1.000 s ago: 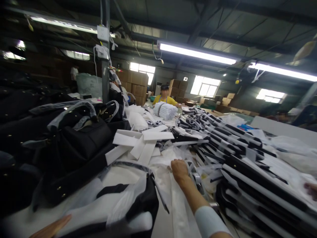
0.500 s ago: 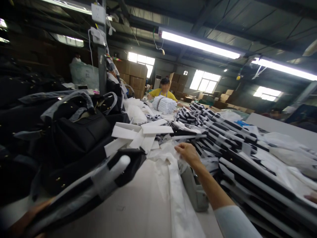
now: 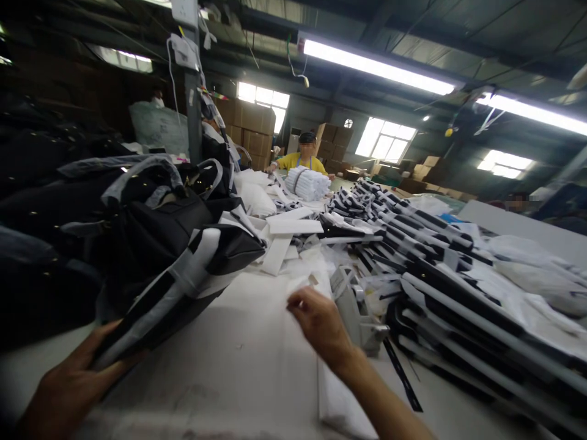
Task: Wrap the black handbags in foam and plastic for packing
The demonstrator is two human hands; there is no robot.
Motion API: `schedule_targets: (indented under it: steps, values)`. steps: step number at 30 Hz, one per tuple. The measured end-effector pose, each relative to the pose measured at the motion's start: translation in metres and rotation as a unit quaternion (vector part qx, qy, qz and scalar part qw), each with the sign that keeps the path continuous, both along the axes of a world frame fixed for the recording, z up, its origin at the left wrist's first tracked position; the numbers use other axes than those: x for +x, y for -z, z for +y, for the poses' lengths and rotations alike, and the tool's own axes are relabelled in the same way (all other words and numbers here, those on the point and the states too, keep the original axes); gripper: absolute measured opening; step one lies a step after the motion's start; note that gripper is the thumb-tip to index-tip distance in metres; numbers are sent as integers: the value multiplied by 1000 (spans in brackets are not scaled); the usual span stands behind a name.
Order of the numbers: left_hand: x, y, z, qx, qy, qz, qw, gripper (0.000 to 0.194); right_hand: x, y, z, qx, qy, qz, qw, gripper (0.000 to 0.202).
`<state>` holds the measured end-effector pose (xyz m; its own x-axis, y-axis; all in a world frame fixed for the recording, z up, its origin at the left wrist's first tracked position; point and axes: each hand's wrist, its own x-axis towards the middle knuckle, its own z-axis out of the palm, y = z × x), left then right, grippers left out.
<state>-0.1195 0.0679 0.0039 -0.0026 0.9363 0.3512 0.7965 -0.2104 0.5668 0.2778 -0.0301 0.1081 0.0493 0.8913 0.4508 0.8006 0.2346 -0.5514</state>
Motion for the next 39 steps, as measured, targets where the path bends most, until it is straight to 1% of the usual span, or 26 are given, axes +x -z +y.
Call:
schedule_targets:
  steps: [2,3,4,5,6,7,9,11,13,15,18,21,23,25,27,28,31,33,34,36,39]
  values:
    - [6,-11,-6,-32,-20,-32,999,38,-38,32,-22,-48,-81,-73,993,13]
    - [9,-16,-9,-46,-24,-42,998,39,-52,46,-33,-76,-117,-115,984,12]
    - [11,-20,-10,-51,-24,-45,997,41,-63,56,-42,-107,-145,-147,973,10]
    - [12,-24,-11,-50,-24,-49,997,44,-70,62,-49,-137,-165,-167,962,14]
    - [13,-27,-11,-47,-24,-53,997,46,-72,65,-54,-162,-172,-170,957,21]
    - [14,-29,-11,-40,-22,-59,997,48,-72,65,-57,-185,-167,-155,956,25]
    - [16,-31,-12,-25,-14,-68,997,51,-63,59,-56,-218,-128,-94,963,21]
    - [17,-32,-13,-16,-12,-73,997,52,-50,51,-47,-236,-70,-31,969,13]
    - [19,-34,-15,-20,-6,-75,997,53,-39,47,-34,-251,-11,17,968,12]
    - [19,-35,-17,-29,0,-77,997,53,-33,50,-20,-277,42,50,959,17]
    - [20,-36,-18,-32,3,-91,995,53,-34,59,-4,-316,88,69,942,29]
    - [20,-36,-18,-20,4,-101,995,51,-42,59,3,-275,113,59,953,33]
    - [21,-36,-18,-18,2,-103,994,51,-50,52,3,-258,121,46,957,41]
    - [21,-36,-18,-24,-1,-104,994,51,-59,43,1,-286,113,34,951,48]
    - [22,-37,-19,-28,-2,-102,994,51,-68,39,-2,-328,87,23,940,44]
    - [23,-37,-20,-27,-2,-100,995,51,-72,39,-4,-346,74,21,935,40]
    - [23,-35,-21,-10,7,-88,996,50,-80,52,-7,-386,41,25,921,25]
    - [23,-33,-22,-1,15,-82,997,48,-79,65,-7,-397,37,63,915,12]
    - [22,-32,-22,2,16,-80,997,48,-76,70,-6,-396,40,91,913,9]
    - [22,-31,-21,4,17,-79,997,48,-68,76,-3,-388,51,152,908,12]
    - [22,-31,-21,3,15,-78,997,50,-52,74,0,-380,69,216,897,17]
